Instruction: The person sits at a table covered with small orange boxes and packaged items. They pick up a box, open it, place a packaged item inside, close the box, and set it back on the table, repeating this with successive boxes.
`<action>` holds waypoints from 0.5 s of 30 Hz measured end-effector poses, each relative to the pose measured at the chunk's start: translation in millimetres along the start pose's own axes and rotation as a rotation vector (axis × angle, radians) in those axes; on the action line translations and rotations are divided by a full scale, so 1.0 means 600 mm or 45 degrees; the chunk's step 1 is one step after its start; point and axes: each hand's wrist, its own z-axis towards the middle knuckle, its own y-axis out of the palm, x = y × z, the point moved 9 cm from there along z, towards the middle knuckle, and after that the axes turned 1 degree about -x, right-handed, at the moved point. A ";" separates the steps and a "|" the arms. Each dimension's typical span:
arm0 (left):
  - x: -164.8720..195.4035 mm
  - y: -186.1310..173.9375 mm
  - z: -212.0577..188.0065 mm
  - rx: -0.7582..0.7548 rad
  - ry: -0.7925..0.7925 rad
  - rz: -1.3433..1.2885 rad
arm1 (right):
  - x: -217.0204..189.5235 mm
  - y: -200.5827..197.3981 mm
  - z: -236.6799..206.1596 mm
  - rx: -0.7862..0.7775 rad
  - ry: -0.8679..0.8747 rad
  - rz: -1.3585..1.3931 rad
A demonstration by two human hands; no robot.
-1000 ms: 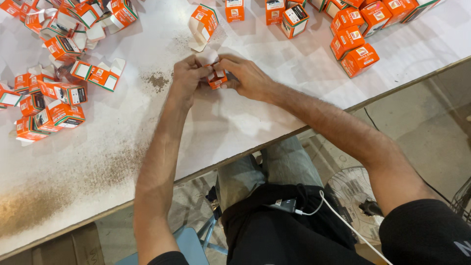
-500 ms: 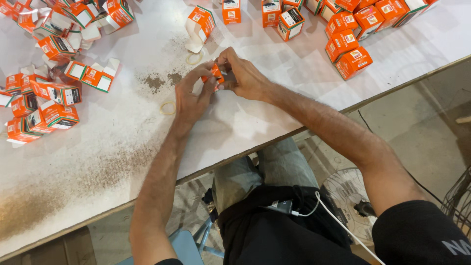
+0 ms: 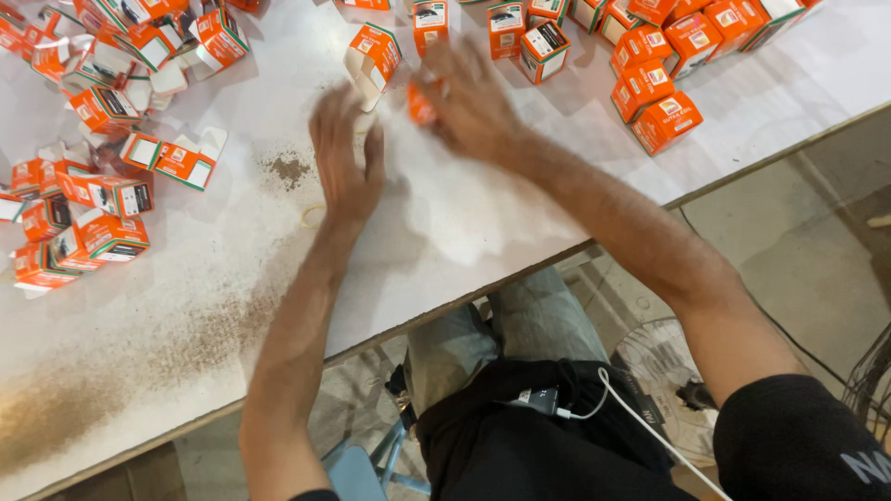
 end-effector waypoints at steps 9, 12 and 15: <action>-0.135 0.104 0.130 -0.281 -0.658 0.273 | 0.158 0.000 -0.031 0.054 0.402 -0.046; -0.016 0.068 0.118 -0.064 0.306 0.084 | 0.105 0.038 -0.021 -0.093 0.385 0.861; -0.007 0.074 0.074 -0.210 0.492 0.150 | 0.063 0.101 -0.021 -0.366 0.646 1.326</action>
